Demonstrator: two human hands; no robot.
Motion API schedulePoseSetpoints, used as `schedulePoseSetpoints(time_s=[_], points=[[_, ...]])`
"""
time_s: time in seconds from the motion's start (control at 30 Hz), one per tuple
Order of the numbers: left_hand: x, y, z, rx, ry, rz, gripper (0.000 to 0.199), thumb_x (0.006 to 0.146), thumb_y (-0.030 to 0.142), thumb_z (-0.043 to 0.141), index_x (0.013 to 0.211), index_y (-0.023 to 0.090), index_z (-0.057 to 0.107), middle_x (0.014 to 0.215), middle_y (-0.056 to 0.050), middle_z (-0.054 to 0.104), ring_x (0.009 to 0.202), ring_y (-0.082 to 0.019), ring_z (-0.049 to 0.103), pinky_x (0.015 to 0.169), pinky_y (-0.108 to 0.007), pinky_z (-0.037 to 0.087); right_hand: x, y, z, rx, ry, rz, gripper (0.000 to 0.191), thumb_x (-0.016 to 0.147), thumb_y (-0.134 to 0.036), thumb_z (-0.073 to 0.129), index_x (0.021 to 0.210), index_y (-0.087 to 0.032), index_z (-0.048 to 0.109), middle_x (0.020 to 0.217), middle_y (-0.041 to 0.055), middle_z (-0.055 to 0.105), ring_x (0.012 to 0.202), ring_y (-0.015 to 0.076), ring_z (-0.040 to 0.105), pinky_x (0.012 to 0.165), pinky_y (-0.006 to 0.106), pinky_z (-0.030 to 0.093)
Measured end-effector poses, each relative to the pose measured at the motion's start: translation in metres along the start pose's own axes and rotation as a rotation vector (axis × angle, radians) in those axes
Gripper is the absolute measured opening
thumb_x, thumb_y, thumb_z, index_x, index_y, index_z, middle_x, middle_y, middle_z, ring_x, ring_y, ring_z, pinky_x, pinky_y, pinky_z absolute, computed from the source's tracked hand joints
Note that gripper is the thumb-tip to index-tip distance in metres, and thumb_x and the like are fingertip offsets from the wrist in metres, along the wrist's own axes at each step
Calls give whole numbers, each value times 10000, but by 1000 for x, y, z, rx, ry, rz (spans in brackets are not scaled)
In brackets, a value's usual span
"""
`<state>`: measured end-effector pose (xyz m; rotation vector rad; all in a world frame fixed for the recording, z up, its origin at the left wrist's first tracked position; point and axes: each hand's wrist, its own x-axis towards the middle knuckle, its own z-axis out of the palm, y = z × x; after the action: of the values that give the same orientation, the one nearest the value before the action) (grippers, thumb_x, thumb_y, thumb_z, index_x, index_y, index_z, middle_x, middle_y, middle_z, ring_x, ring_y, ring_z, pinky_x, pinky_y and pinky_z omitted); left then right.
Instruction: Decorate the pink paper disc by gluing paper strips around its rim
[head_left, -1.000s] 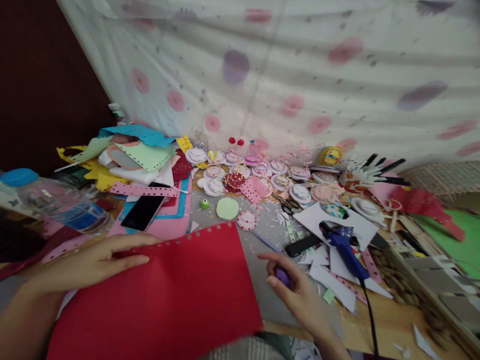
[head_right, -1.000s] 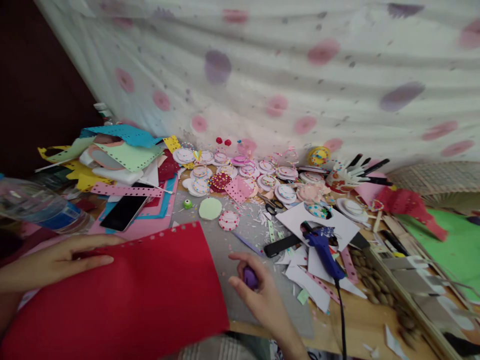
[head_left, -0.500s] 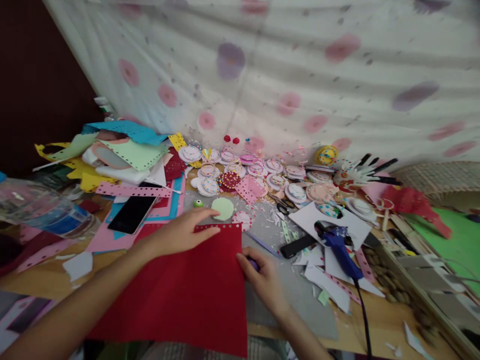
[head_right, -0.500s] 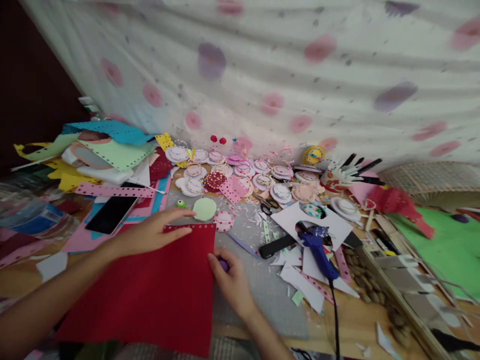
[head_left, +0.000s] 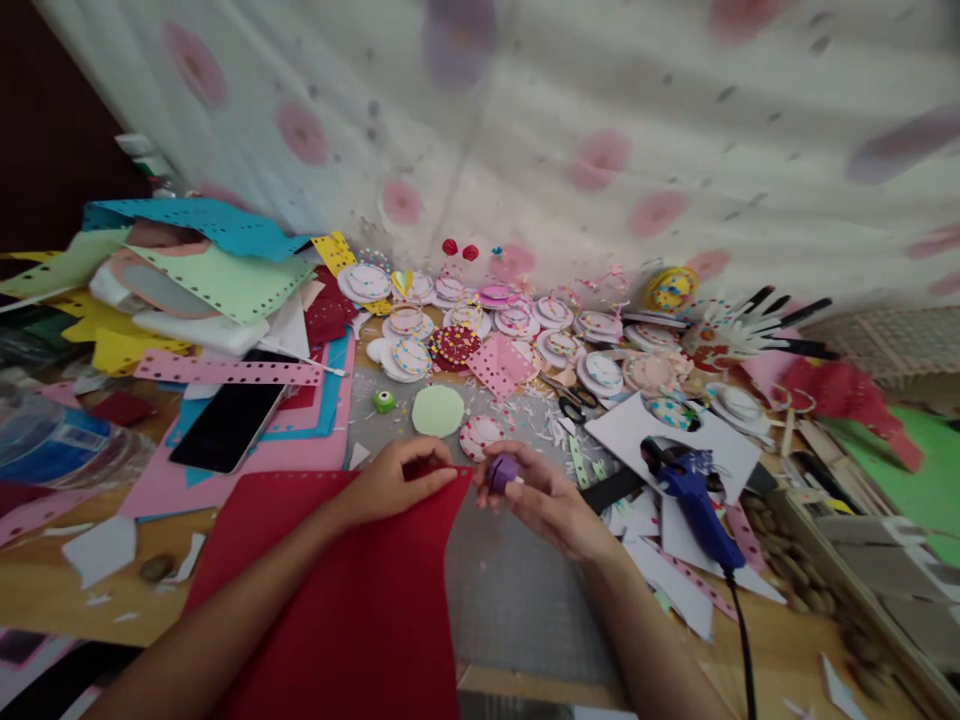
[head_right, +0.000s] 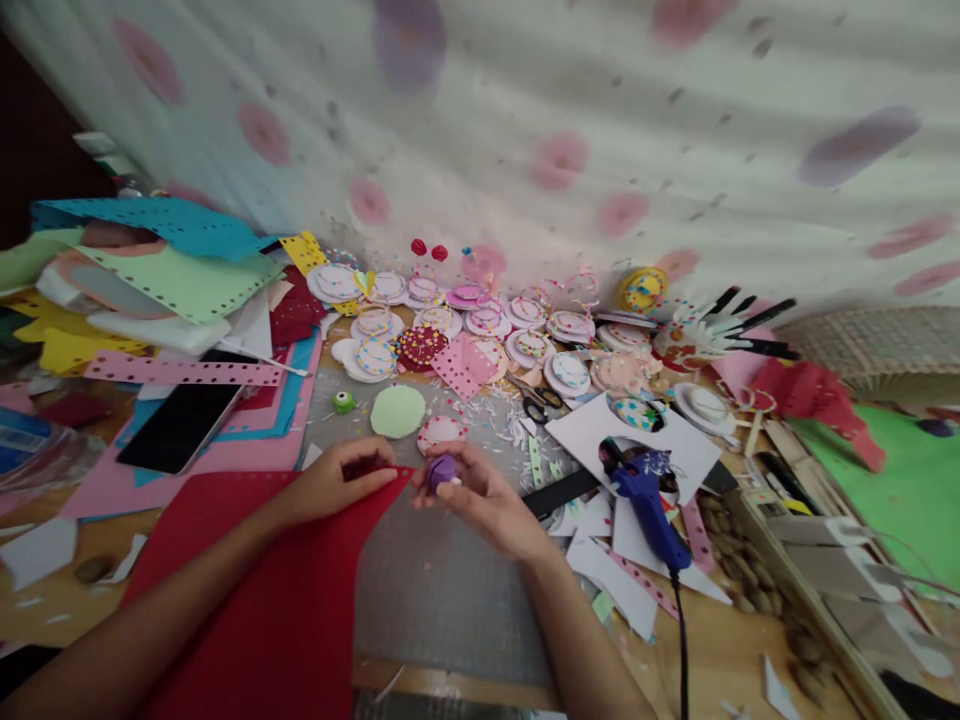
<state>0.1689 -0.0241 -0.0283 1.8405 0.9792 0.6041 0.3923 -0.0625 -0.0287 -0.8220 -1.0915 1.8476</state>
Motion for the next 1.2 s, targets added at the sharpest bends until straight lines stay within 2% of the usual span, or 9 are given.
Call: schedulePoseSetpoints(time_s=[0.1, 0.2, 0.3, 0.4, 0.53, 0.7, 0.9, 1.2], points=[[-3, -1, 5, 38, -2, 28, 158, 808, 323, 586, 843, 168, 578, 809, -1, 619, 760, -155, 566, 713, -243, 445, -4, 8, -2, -66, -20, 76, 437, 771, -546, 646, 1015, -227, 475, 791, 13, 676, 588, 124, 615, 501, 216, 393], [-6, -4, 8, 70, 50, 31, 181, 789, 314, 605, 901, 178, 563, 858, -6, 629, 801, -165, 580, 754, -252, 458, -4, 16, -1, -109, -31, 153, 435, 809, -625, 552, 943, -232, 419, 615, -46, 612, 422, 76, 480, 405, 186, 257], [-7, -8, 10, 121, 62, 44, 216, 788, 323, 617, 940, 187, 548, 886, -10, 634, 819, -170, 592, 765, -258, 461, 0, 21, 1, -125, 0, 166, 452, 796, -624, 576, 939, -232, 404, 554, -107, 459, 418, 52, 336, 419, 187, 207], [-8, -10, 15, 183, 44, 83, 260, 784, 318, 636, 989, 188, 545, 924, -16, 648, 840, -176, 614, 773, -264, 458, 3, 21, 1, -144, 13, 138, 446, 802, -602, 592, 957, -231, 398, 588, -107, 393, 468, 60, 297, 448, 201, 203], [-9, -8, 18, 257, 28, 121, 267, 786, 313, 641, 1003, 185, 551, 910, -18, 663, 822, -182, 632, 740, -269, 447, 1, 18, 1, -186, -11, 141, 386, 851, -554, 564, 989, -224, 417, 649, -80, 416, 532, 75, 346, 498, 217, 255], [-9, -9, 18, 281, 37, 146, 213, 826, 306, 613, 989, 182, 552, 876, -10, 656, 793, -167, 626, 709, -256, 433, -3, 17, 2, -224, 11, 108, 388, 824, -513, 627, 1034, -230, 464, 751, -47, 454, 609, 91, 384, 556, 228, 311], [-10, -13, 19, 288, 68, 196, 85, 904, 248, 515, 914, 177, 560, 784, 5, 629, 713, -134, 595, 649, -233, 401, -1, 20, 1, -225, 68, 40, 368, 752, -478, 717, 879, -204, 507, 686, -55, 443, 591, 88, 376, 557, 228, 308], [-12, -14, 21, 315, 98, 293, 54, 915, 209, 518, 897, 172, 554, 749, 11, 622, 679, -119, 579, 640, -223, 386, -4, 23, -1, -301, 129, -4, 323, 732, -371, 762, 860, -204, 517, 725, -40, 524, 639, 94, 463, 579, 219, 352]])
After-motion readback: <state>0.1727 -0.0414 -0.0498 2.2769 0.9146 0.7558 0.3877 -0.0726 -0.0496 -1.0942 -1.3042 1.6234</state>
